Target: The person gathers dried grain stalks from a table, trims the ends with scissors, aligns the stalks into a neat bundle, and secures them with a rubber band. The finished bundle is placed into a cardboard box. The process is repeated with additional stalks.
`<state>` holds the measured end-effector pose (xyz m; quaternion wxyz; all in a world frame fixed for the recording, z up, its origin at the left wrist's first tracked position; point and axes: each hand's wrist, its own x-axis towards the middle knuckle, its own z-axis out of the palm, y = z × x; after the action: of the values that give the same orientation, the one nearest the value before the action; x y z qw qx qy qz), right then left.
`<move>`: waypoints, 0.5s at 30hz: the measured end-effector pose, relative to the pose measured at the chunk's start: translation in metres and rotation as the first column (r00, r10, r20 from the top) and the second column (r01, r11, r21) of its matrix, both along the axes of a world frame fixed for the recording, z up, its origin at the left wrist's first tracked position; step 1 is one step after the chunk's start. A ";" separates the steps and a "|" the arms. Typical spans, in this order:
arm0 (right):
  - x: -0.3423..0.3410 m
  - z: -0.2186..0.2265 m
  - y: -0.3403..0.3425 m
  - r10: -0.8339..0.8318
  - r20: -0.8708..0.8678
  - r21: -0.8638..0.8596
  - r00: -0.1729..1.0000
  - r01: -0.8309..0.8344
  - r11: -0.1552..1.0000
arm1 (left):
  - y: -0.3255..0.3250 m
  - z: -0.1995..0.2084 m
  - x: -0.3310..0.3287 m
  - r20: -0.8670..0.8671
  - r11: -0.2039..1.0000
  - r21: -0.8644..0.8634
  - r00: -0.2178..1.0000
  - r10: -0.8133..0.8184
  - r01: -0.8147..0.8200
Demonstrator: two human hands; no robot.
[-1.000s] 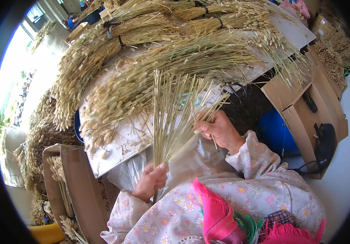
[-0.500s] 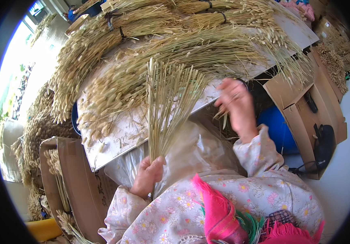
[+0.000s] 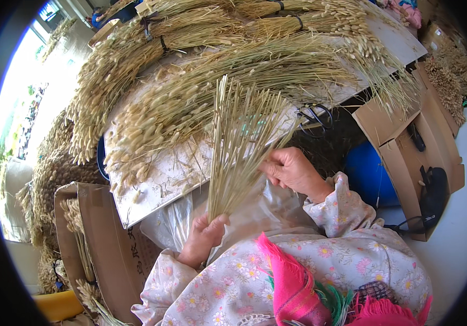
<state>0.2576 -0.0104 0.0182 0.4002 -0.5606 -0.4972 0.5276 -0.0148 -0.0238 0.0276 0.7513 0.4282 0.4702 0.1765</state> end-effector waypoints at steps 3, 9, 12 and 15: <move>0.013 0.017 -0.007 -0.037 -0.461 0.033 0.887 0.059 0.998 | 0.002 -0.002 -0.003 0.014 0.998 -0.029 0.999 0.048 -0.047; 0.014 0.038 -0.007 -0.206 -0.259 0.276 0.944 0.277 0.921 | -0.002 -0.008 0.000 -0.097 0.987 0.142 0.991 0.092 -0.078; 0.002 0.025 0.000 -0.040 -0.016 0.059 0.999 0.041 0.997 | -0.008 -0.009 0.006 -0.157 0.956 0.292 0.987 0.038 0.010; 0.000 0.012 0.002 -0.026 -0.268 -0.025 0.963 0.020 0.999 | -0.010 -0.007 0.005 -0.147 0.973 0.231 0.989 0.012 0.022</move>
<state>0.2577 -0.0081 0.0302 0.4638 -0.4940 -0.4261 0.5994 -0.0096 -0.0341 0.0211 0.6599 0.5260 0.4994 0.1960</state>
